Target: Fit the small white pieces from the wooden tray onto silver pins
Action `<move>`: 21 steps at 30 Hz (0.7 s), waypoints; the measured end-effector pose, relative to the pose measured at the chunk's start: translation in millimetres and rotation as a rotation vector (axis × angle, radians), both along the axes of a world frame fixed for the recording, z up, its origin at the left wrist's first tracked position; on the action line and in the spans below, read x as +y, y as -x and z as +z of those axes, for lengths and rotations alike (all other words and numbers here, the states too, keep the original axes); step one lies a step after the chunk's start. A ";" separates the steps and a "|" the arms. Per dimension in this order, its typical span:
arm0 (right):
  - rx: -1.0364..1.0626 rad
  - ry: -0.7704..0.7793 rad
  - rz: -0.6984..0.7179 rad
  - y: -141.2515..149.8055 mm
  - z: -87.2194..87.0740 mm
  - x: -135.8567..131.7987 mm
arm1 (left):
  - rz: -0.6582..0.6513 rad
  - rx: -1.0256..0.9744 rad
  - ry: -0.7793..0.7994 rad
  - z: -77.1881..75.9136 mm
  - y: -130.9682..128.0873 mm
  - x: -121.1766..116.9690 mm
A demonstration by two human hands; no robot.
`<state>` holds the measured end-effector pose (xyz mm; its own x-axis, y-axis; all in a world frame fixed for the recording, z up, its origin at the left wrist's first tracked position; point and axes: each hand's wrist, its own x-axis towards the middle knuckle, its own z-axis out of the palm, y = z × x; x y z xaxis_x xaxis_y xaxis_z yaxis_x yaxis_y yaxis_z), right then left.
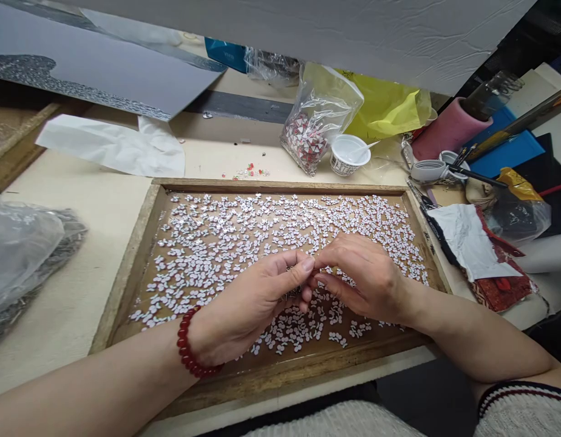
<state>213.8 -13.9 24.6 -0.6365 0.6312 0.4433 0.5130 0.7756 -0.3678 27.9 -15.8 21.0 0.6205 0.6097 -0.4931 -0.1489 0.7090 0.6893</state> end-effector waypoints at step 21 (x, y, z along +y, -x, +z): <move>0.033 0.016 -0.035 -3.2 -3.2 -0.6 | -0.012 0.006 -0.023 1.3 -0.3 1.1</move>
